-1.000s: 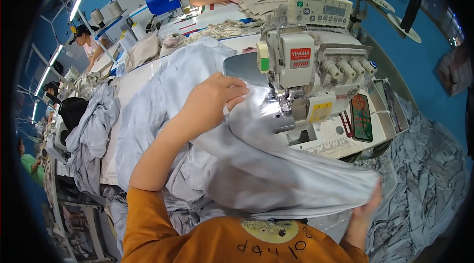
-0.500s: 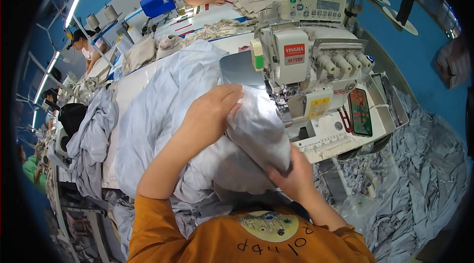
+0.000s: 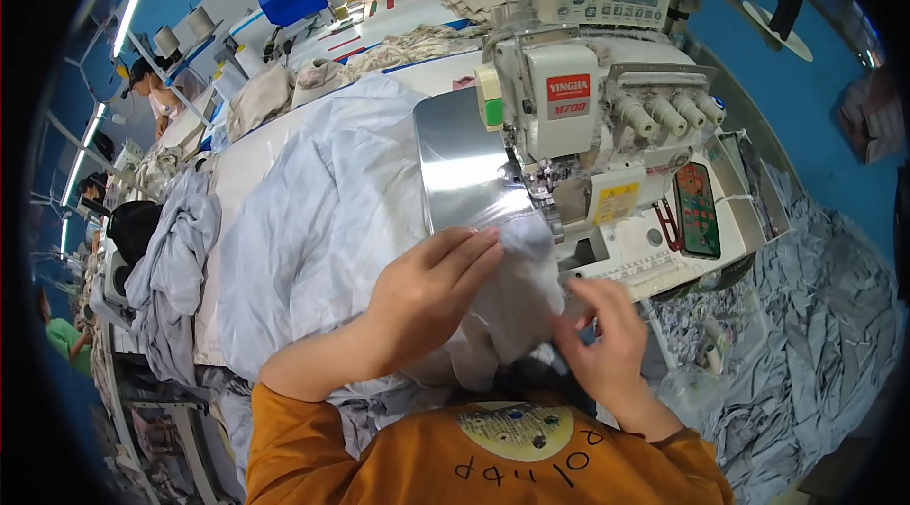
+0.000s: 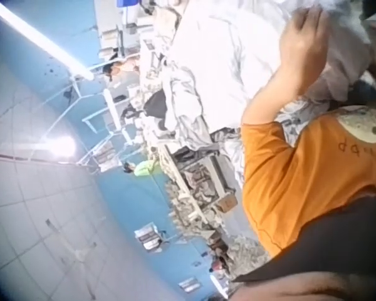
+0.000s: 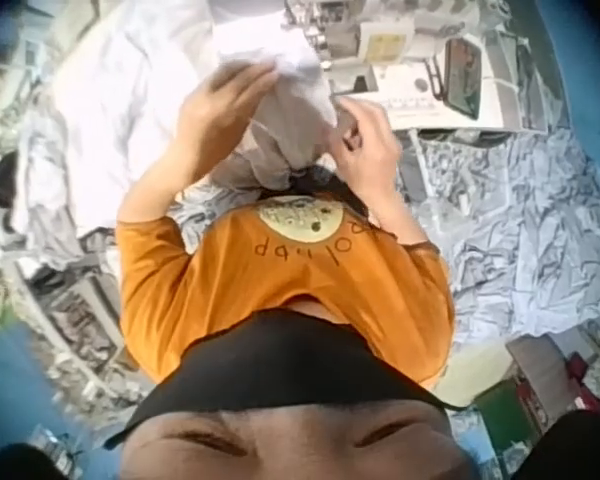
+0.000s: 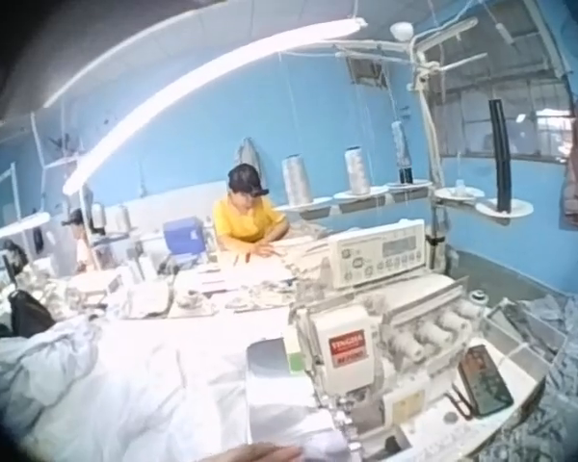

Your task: Operating an industrial sewing machine to stitch pieces of fabric together.

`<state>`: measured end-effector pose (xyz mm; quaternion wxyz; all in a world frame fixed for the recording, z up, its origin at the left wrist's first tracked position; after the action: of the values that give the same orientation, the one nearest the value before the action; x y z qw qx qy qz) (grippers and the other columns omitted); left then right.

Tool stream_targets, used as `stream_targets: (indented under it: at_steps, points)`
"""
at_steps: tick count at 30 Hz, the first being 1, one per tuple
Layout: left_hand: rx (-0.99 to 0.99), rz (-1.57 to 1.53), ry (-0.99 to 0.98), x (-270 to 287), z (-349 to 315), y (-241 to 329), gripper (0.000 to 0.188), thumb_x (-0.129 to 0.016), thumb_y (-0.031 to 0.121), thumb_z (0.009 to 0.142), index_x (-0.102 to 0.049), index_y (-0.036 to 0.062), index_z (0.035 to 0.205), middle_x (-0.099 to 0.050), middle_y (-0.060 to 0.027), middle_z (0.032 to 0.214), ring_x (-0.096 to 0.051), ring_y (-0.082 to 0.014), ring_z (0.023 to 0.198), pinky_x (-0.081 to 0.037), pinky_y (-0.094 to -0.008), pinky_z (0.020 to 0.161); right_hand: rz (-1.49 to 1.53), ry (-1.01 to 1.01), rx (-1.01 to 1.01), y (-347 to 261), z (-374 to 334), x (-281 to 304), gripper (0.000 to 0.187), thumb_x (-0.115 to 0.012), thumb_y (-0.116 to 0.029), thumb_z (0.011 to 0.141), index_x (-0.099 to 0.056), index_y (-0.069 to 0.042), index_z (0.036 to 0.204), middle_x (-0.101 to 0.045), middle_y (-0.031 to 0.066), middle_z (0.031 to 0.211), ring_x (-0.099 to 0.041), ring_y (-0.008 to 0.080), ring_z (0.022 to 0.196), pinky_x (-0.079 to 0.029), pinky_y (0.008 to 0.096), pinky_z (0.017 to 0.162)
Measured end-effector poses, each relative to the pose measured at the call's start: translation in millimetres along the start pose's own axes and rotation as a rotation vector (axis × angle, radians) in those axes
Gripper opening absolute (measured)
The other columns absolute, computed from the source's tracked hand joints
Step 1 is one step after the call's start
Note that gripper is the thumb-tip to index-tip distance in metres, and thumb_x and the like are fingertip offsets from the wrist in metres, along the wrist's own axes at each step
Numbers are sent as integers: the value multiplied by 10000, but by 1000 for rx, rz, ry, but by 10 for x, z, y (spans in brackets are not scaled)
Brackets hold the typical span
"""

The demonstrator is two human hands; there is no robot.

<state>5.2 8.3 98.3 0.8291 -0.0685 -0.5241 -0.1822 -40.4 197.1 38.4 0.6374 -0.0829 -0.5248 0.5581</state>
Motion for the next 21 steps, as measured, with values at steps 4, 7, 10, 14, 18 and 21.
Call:
stream_targets:
  at_steps: [4,7,10,14,18,21]
  points:
    - [47,10,-1,-29,52,103,419,-549,-41,684,-602,12,1096,-590,-89,1122,-590,-264,1034,-533,-309,784,-111,218,368,-179,367,82,376,-682,-53,717,-624,-84,1088,-600,120,1139,-647,195,713,-507,263,567]
    - [43,-32,-26,-65,92,90,425,-545,-41,693,-598,14,1111,-590,-90,1120,-593,-255,1035,-534,-305,781,-120,90,415,-146,487,-50,378,-670,-50,730,-623,-76,1104,-581,110,1193,-656,203,749,-515,271,585]
    - [-32,-26,-45,-86,136,10,428,-549,-47,688,-599,18,1108,-590,-89,1128,-587,-244,1053,-536,-305,778,-171,74,353,-80,506,-105,372,-670,-56,735,-619,-66,1104,-584,103,1189,-657,214,753,-518,278,592]
    - [-101,-46,-51,-103,223,-103,452,-550,-18,664,-592,12,1114,-569,-85,1141,-580,-233,1054,-536,-299,754,-180,181,305,-60,529,-55,401,-685,-79,733,-599,-56,1123,-613,84,1131,-660,227,752,-521,286,598]
    - [-140,-53,-60,-114,330,-156,435,-558,-27,642,-613,24,1071,-582,-65,1125,-567,-219,1071,-539,-297,735,-36,202,72,-22,476,-15,423,-698,-99,739,-570,-43,1139,-632,73,1080,-631,176,624,-489,258,538]
    - [-127,-74,-52,-88,369,-152,448,-567,-33,633,-615,34,1073,-593,-64,1111,-582,-228,1030,-540,-308,745,366,140,-368,149,371,-87,358,-697,-118,777,-522,-12,1071,-641,58,936,-417,55,459,-367,208,446]
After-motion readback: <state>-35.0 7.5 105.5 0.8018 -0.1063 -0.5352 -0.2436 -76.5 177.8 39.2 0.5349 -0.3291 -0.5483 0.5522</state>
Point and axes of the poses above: each hand's wrist, its own z-axis towards the middle knuckle, its own x-axis out of the back of the hand, y = z × x, the point moved 4 cm from there along z, towards the middle knuckle
